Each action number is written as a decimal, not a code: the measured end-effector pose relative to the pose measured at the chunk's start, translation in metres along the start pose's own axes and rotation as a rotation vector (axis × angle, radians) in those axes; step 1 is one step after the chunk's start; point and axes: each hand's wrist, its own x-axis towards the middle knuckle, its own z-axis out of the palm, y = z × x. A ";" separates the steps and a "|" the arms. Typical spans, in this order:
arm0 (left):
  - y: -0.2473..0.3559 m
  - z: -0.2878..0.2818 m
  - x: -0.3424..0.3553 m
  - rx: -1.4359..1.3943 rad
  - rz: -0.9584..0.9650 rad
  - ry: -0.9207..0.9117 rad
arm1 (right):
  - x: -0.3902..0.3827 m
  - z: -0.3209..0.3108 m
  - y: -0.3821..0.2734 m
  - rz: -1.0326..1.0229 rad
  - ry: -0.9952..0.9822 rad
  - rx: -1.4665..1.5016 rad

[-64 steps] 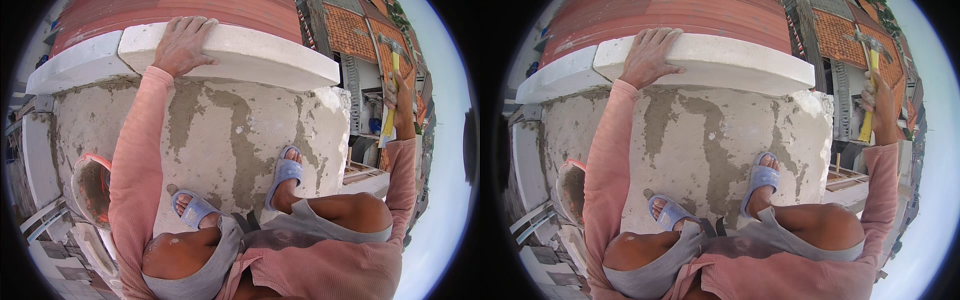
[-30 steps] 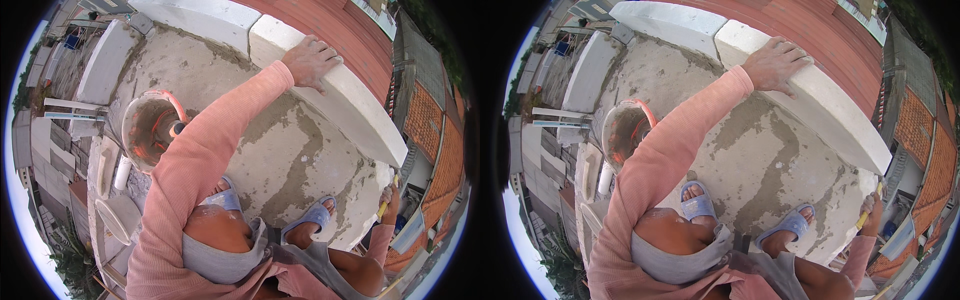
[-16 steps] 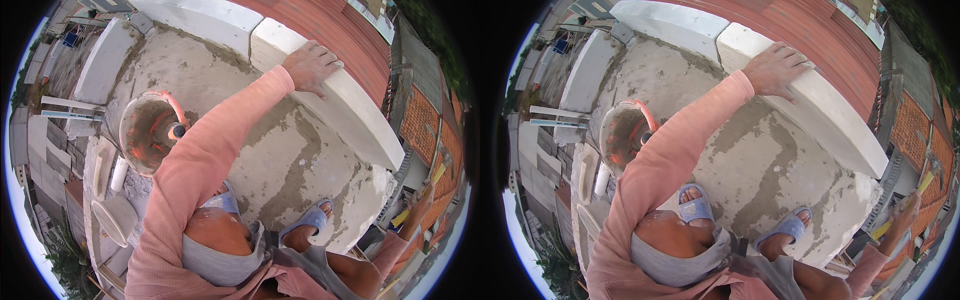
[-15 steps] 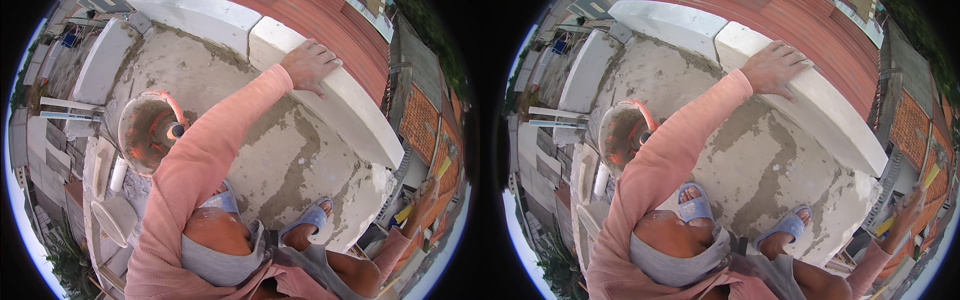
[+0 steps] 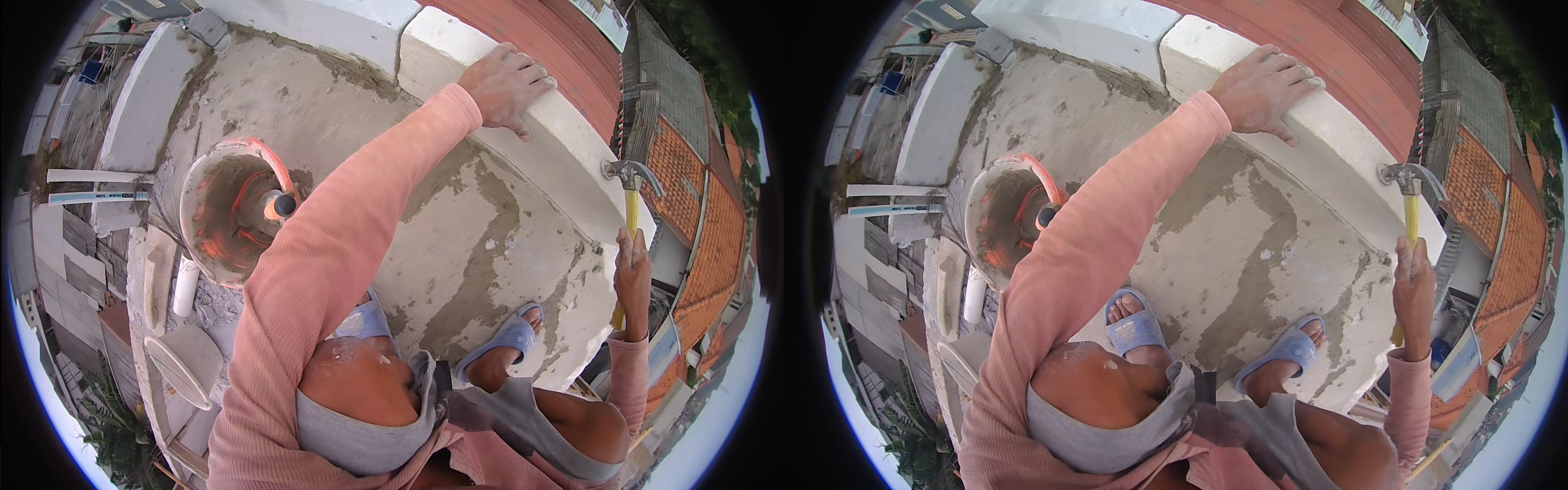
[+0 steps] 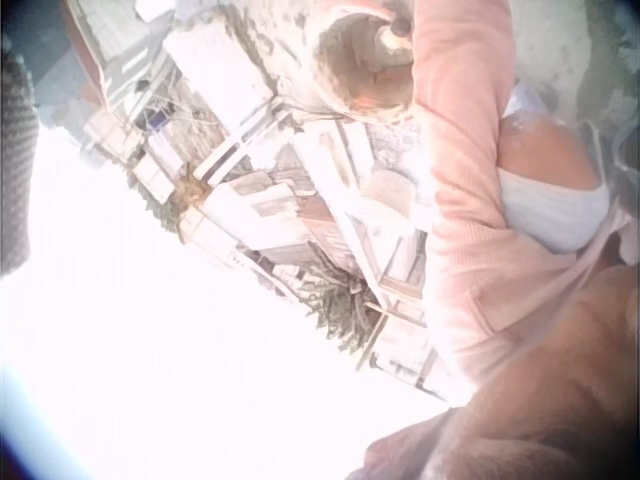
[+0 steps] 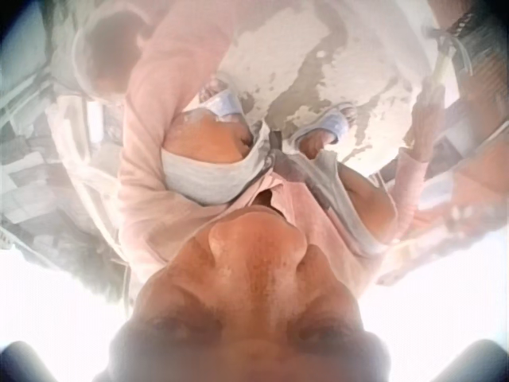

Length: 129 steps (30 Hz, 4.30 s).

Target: The person spreads mortar on a wall edge using a trowel, places a large white brick onto the mortar, and taps it into place with a hammer.

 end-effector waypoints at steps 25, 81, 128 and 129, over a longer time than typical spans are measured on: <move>0.005 -0.012 0.029 0.168 0.012 -0.305 | 0.067 -0.106 0.013 0.199 0.156 0.621; 0.047 -0.013 0.032 0.078 -0.343 -0.347 | 0.367 0.182 0.007 -0.158 -1.117 0.715; 0.056 -0.019 0.094 -0.199 -0.093 -0.641 | 0.256 0.084 0.188 0.161 -1.351 0.428; 0.055 -0.018 0.093 -0.201 -0.094 -0.643 | 0.255 0.085 0.188 0.180 -1.330 0.468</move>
